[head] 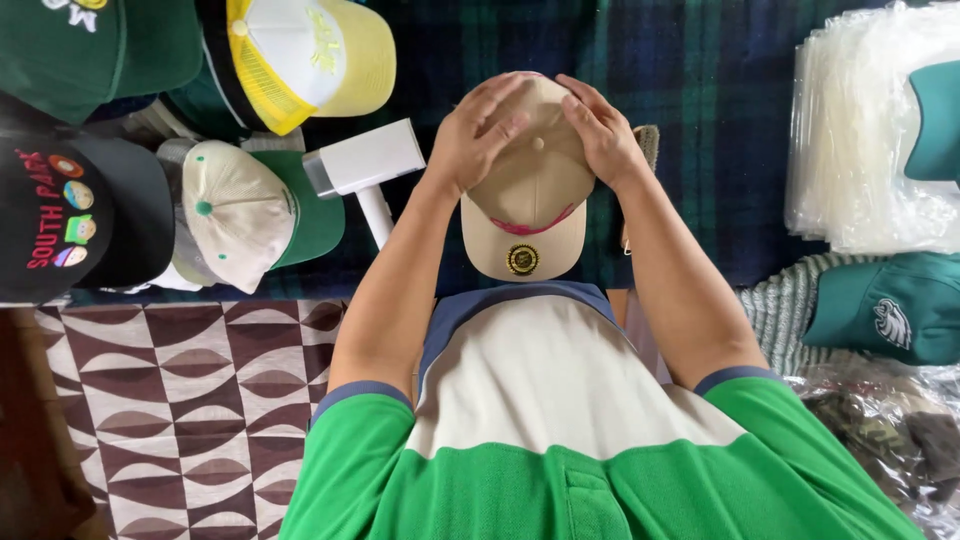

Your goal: Cleaning and steaming a beige cap using a brush and a handheld steamer to prepare it for shipping or display.

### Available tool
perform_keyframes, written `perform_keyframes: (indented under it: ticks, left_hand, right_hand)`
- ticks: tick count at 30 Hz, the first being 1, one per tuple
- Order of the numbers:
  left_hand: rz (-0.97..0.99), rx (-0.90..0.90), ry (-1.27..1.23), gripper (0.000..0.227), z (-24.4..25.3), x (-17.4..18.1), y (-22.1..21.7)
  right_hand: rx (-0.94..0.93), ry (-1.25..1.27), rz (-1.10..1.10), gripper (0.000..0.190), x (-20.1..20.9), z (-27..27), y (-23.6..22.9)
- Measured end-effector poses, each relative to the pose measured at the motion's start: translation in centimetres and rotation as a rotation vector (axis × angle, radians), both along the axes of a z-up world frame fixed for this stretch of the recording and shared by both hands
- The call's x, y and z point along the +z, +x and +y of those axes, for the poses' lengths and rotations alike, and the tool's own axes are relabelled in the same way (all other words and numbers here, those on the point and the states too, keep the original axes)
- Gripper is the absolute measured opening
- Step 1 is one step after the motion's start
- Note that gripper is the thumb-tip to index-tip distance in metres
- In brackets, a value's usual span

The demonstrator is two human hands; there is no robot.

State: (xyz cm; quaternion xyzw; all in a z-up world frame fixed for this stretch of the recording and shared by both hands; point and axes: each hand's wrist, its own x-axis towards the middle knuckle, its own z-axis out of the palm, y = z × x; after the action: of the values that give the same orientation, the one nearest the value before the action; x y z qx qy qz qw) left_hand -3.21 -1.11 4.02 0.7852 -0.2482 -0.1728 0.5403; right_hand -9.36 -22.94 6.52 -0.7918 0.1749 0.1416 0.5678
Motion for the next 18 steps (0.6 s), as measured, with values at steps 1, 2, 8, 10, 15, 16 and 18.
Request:
perform_keyframes:
  ticks: [1, 2, 8, 10, 15, 16, 18]
  left_hand:
    - [0.009, -0.006, -0.001, 0.052, -0.2, 0.1, 0.4]
    - [0.194, 0.053, -0.013, 0.060, -0.3, 0.2, 0.7]
    - [0.591, 0.124, 0.030, 0.082, 0.2, 1.0, 1.9]
    - [0.637, 0.120, 0.081, 0.086, 0.4, 1.3, 2.0]
    - [0.770, 0.124, -0.046, 0.092, 0.1, 0.9, 3.4]
    - [0.780, 0.126, -0.041, 0.092, 0.5, 0.7, 2.3]
    - [0.756, 0.125, 0.003, 0.087, 0.0, 0.8, 3.6]
  right_hand:
    - [-0.006, -0.001, 0.009, 0.070, -0.2, -0.3, 0.4]
    - [-0.017, 0.026, 0.052, 0.075, -0.3, -0.5, 0.8]
    - [-0.006, 0.040, 0.106, 0.082, -0.1, -0.6, 1.2]
    - [-0.016, 0.051, 0.120, 0.083, -0.3, -0.1, 0.6]
    - [-0.105, 0.076, -0.022, 0.074, -1.9, -0.3, 0.6]
    - [-0.105, 0.079, -0.011, 0.074, -2.2, 0.1, -0.6]
    - [-0.084, 0.009, -0.080, 0.080, -2.3, -0.3, 0.3]
